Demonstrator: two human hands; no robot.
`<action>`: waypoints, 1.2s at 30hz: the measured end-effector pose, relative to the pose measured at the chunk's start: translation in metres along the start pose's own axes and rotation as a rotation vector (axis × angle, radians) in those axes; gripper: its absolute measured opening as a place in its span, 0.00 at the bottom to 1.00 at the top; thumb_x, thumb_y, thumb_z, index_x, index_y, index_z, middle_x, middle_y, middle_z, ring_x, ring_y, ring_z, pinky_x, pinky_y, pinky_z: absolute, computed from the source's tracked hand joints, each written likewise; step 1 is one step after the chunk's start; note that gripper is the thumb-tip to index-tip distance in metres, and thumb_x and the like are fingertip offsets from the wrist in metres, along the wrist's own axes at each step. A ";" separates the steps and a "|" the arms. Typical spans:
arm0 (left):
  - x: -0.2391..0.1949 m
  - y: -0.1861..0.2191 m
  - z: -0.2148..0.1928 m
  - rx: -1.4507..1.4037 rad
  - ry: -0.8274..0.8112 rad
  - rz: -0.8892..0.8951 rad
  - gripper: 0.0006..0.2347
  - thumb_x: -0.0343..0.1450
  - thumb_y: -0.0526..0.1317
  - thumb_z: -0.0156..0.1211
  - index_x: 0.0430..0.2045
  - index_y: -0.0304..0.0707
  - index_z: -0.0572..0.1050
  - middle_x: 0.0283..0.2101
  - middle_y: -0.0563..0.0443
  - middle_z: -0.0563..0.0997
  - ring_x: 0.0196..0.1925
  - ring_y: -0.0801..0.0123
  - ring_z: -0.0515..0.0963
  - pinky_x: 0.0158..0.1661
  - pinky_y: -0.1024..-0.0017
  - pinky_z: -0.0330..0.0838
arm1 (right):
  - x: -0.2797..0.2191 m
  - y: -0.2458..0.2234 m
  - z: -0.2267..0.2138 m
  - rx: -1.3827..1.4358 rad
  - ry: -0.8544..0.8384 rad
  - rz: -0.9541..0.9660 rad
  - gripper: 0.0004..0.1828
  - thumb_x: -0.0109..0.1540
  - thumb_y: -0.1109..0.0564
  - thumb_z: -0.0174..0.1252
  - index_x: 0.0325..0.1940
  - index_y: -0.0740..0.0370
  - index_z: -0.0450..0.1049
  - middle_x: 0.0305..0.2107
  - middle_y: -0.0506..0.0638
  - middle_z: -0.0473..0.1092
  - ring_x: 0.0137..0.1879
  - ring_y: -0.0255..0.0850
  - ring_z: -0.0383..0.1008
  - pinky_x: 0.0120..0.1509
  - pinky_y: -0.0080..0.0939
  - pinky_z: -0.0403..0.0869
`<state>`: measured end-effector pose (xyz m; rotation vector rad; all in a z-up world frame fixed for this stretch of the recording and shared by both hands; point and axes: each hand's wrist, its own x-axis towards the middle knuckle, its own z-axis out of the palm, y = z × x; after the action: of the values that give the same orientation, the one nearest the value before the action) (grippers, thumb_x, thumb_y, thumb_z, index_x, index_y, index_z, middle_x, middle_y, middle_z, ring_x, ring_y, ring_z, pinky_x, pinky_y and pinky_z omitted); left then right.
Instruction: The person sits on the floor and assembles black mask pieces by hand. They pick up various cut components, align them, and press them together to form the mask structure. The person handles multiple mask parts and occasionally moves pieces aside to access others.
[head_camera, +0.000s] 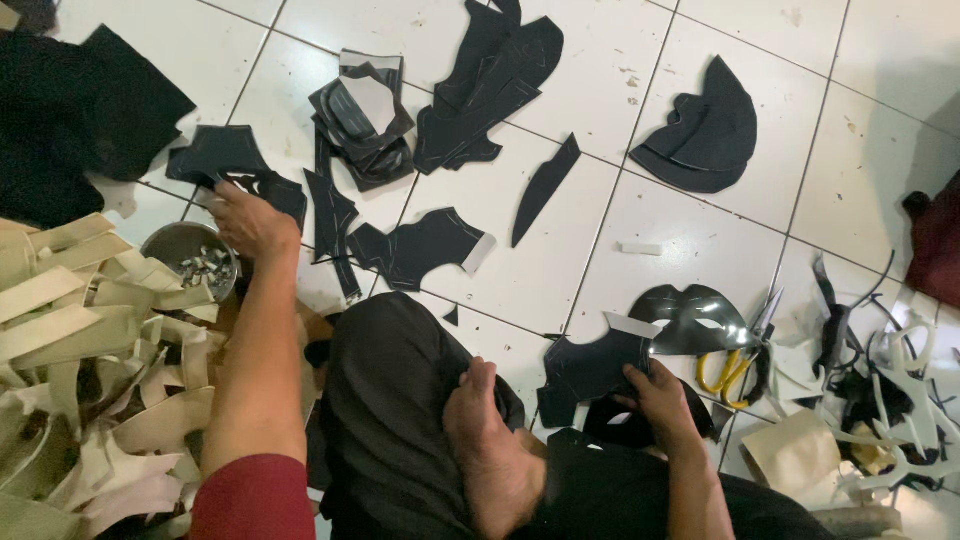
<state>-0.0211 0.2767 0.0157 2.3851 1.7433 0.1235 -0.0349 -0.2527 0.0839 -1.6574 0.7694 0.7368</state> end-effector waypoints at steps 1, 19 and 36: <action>-0.007 0.004 -0.013 0.002 -0.002 0.004 0.33 0.59 0.31 0.68 0.54 0.35 0.53 0.57 0.31 0.58 0.54 0.43 0.66 0.53 0.56 0.61 | -0.001 -0.001 0.000 0.003 0.003 0.003 0.14 0.62 0.61 0.49 0.50 0.68 0.66 0.39 0.61 0.68 0.38 0.47 0.69 0.35 0.37 0.69; -0.140 0.042 -0.127 -1.170 -0.660 0.630 0.18 0.64 0.28 0.60 0.48 0.37 0.66 0.42 0.48 0.71 0.44 0.69 0.68 0.48 0.66 0.68 | 0.006 0.026 -0.015 0.135 0.042 -0.246 0.14 0.57 0.62 0.56 0.46 0.65 0.68 0.26 0.50 0.64 0.29 0.40 0.68 0.26 0.37 0.72; -0.269 0.074 0.037 -0.446 -0.664 0.801 0.22 0.62 0.36 0.63 0.49 0.29 0.66 0.43 0.35 0.74 0.41 0.50 0.77 0.41 0.60 0.73 | 0.000 0.018 -0.032 0.412 -0.164 -0.169 0.24 0.49 0.69 0.61 0.49 0.64 0.70 0.33 0.52 0.71 0.37 0.45 0.75 0.36 0.45 0.77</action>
<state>-0.0280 -0.0043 0.0047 2.2449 0.3834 -0.1467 -0.0472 -0.2875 0.0800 -1.2553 0.6081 0.5440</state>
